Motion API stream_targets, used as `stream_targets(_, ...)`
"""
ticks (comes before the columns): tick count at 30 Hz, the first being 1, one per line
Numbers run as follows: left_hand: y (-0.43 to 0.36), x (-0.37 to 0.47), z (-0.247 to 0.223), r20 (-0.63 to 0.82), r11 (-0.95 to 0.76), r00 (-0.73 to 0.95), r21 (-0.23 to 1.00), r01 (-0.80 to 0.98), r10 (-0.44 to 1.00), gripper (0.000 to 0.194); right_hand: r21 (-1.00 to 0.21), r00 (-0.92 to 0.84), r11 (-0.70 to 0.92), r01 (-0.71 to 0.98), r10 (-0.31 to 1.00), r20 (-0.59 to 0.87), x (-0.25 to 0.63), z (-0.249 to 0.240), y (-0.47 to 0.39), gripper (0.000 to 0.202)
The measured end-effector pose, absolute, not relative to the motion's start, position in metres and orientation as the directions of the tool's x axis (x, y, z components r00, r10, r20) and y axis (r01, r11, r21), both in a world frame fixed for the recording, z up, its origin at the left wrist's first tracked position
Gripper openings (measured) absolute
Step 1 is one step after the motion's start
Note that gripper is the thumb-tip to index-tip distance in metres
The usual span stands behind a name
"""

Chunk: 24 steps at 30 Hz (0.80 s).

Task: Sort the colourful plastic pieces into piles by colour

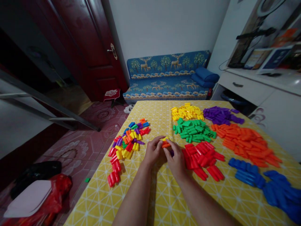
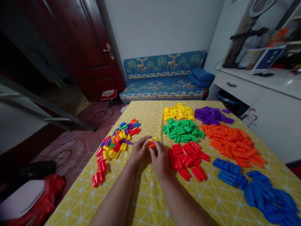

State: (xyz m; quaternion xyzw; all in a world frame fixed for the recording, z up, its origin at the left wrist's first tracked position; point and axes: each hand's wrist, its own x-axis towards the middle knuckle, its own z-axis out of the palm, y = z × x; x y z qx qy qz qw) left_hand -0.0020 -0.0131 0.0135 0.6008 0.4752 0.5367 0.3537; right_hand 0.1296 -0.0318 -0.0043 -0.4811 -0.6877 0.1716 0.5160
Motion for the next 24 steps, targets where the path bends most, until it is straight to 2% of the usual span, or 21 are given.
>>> stream_targets(9,-0.013,-0.005,0.016,0.305,-0.297,-0.012,0.934,0.199,0.952,0.031,-0.779,0.014,0.467,0.418,0.854,0.519,0.129,0.0,-0.033,0.022)
stream_targets(16,-0.01,-0.002,0.012,0.295,-0.278,-0.044,0.934,0.225,0.955,0.028,-0.77,0.029,0.523,0.364,0.821,0.571,0.129,0.008,-0.04,0.014)
stream_targets(18,-0.009,-0.002,0.011,0.269,-0.245,-0.066,0.937,0.249,0.961,0.03,-0.8,0.084,0.49,0.345,0.833,0.547,0.137,0.014,-0.041,0.018)
stream_targets(21,-0.007,-0.003,0.01,0.253,-0.213,-0.117,0.937,0.278,0.96,0.032,-0.854,0.259,0.39,0.344,0.835,0.486,0.172,0.03,-0.031,0.025)
stream_targets(24,-0.004,-0.005,0.006,0.295,-0.219,-0.222,0.924,0.314,0.929,0.029,-0.858,0.467,0.317,0.405,0.735,0.492,0.243,0.046,-0.005,0.03)
